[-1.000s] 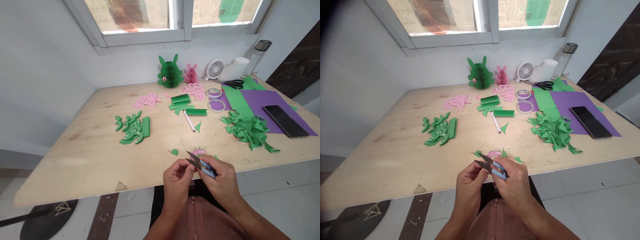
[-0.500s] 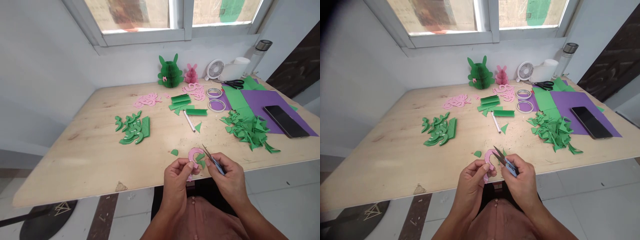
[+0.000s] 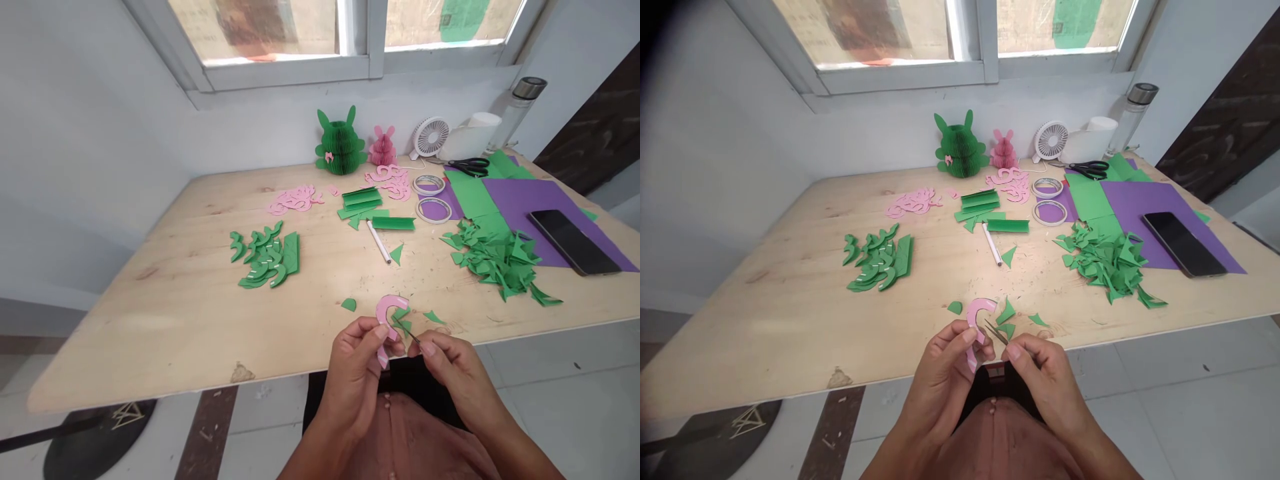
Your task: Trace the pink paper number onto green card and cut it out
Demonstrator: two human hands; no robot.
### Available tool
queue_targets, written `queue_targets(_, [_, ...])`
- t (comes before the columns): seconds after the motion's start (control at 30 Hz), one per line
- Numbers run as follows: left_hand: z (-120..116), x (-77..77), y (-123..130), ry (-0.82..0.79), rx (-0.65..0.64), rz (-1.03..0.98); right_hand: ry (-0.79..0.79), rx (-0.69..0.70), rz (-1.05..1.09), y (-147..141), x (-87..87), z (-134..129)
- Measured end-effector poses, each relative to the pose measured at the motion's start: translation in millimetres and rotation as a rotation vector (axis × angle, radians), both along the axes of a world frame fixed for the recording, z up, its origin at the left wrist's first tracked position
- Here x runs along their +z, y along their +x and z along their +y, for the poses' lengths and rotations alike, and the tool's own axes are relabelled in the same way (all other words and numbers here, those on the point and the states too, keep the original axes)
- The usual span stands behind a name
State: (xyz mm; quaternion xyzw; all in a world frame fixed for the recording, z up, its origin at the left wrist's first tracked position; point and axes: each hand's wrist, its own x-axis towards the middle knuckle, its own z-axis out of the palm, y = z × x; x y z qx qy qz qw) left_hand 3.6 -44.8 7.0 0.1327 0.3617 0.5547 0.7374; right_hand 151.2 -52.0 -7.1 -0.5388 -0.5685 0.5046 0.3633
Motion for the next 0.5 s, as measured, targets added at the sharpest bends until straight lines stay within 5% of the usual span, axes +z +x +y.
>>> queue_targets(0.5, [0.1, -4.4, -2.0, -0.065, -0.120, -0.141, 0.079, 0.084, -0.040, 5.7, 0.4, 3.9])
